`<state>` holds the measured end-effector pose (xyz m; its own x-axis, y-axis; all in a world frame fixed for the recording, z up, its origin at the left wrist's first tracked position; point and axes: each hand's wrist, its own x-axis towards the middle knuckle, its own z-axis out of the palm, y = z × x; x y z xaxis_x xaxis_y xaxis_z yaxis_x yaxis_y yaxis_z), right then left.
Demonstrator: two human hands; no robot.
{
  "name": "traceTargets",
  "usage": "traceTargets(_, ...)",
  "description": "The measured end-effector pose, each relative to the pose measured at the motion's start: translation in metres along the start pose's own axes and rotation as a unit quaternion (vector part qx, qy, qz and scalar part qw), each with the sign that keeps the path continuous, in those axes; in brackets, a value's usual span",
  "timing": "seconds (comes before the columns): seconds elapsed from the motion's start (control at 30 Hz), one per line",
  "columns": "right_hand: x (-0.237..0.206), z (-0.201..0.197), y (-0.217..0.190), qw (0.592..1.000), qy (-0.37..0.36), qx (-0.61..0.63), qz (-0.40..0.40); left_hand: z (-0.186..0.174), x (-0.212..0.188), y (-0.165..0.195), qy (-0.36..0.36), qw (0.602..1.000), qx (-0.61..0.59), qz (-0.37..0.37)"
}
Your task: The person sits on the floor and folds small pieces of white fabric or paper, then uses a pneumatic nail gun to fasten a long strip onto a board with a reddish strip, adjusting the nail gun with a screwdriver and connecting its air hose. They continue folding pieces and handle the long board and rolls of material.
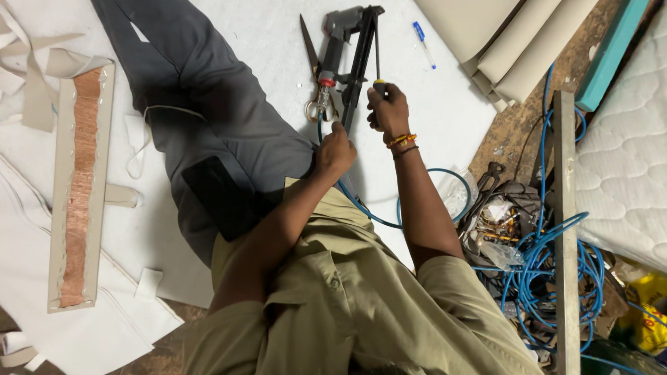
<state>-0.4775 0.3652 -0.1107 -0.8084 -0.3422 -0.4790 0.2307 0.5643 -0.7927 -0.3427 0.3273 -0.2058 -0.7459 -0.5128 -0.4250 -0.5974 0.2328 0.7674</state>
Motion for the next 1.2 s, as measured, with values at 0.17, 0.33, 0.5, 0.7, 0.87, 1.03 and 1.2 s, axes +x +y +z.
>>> traceTargets(0.17,0.005,-0.002,0.009,1.0,0.005,0.011,0.018,-0.001,-0.006,-0.001,0.001,1.0,0.011,0.015)
traceTargets(0.33,0.009,-0.01,0.024,0.997,-0.02,0.069,0.037,-0.002,-0.012,0.0,-0.001,1.0,-0.004,0.013)
traceTargets(0.5,0.011,0.024,0.047,0.987,0.022,0.156,0.032,-0.001,-0.013,0.003,0.005,1.0,0.017,0.02)
traceTargets(0.7,0.008,0.039,0.056,0.993,0.036,0.106,-0.037,-0.004,-0.015,0.003,0.009,1.0,-0.011,0.024)
traceTargets(0.87,0.004,0.025,0.046,0.993,0.019,0.115,0.0,-0.007,-0.019,0.004,0.003,1.0,-0.004,0.03)
traceTargets(1.03,0.002,-0.005,0.031,0.994,-0.036,0.095,0.034,-0.008,-0.019,0.005,-0.028,1.0,-0.007,0.012)
traceTargets(1.2,0.002,0.0,0.027,0.99,-0.018,0.138,0.034,-0.01,-0.019,0.006,-0.005,1.0,-0.003,0.028)
